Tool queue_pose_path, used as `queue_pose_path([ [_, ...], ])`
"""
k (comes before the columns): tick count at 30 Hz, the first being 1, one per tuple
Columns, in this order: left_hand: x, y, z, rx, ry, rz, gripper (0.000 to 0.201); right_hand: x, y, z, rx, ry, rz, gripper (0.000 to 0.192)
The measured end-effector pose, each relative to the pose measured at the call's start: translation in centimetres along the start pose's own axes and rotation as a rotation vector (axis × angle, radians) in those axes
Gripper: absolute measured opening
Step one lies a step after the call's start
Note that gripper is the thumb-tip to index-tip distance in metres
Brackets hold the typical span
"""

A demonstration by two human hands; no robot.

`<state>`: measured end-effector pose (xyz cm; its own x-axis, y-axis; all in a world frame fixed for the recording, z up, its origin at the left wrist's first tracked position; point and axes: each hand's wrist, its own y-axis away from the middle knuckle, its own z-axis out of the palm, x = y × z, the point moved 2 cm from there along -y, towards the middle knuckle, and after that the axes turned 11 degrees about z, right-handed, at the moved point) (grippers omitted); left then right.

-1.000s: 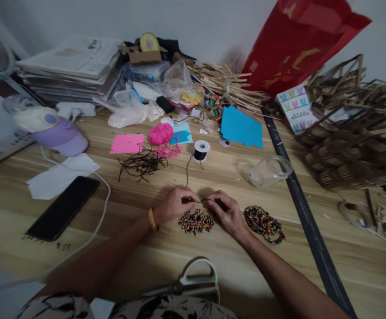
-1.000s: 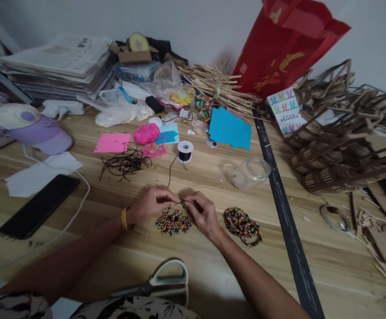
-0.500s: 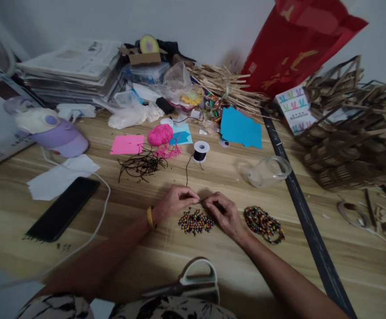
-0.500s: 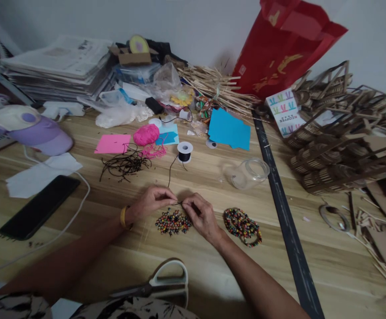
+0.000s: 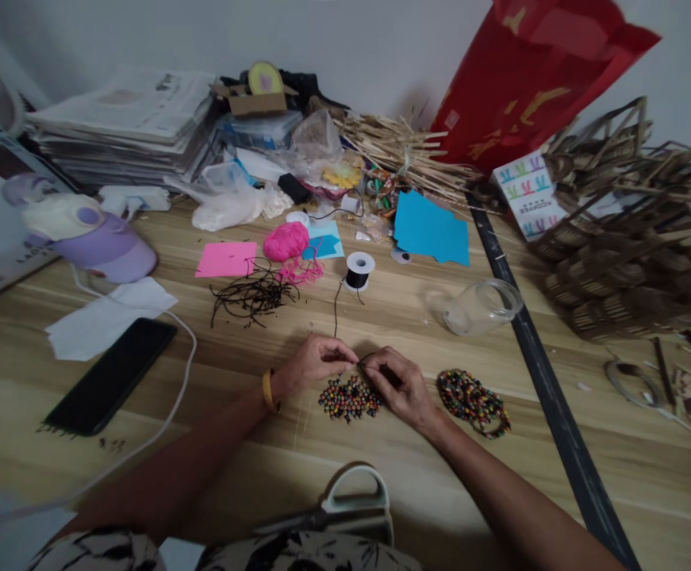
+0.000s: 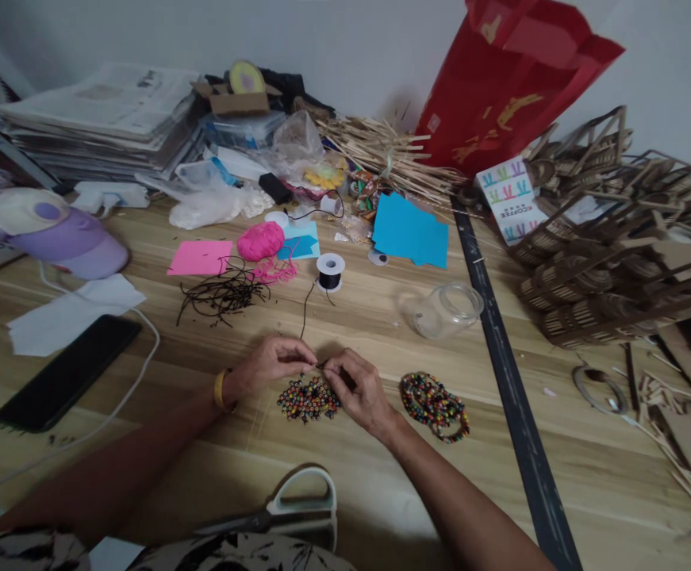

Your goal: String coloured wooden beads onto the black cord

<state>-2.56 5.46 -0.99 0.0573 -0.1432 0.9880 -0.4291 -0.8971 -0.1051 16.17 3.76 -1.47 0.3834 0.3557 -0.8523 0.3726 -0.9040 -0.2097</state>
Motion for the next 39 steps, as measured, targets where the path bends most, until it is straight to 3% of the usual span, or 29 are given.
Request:
queue_pose_path([
  [39, -0.03, 0.08, 0.25, 0.001, 0.024, -0.019, 0.018, -0.25, -0.03, 0.08, -0.03, 0.012, -0.002, 0.014],
])
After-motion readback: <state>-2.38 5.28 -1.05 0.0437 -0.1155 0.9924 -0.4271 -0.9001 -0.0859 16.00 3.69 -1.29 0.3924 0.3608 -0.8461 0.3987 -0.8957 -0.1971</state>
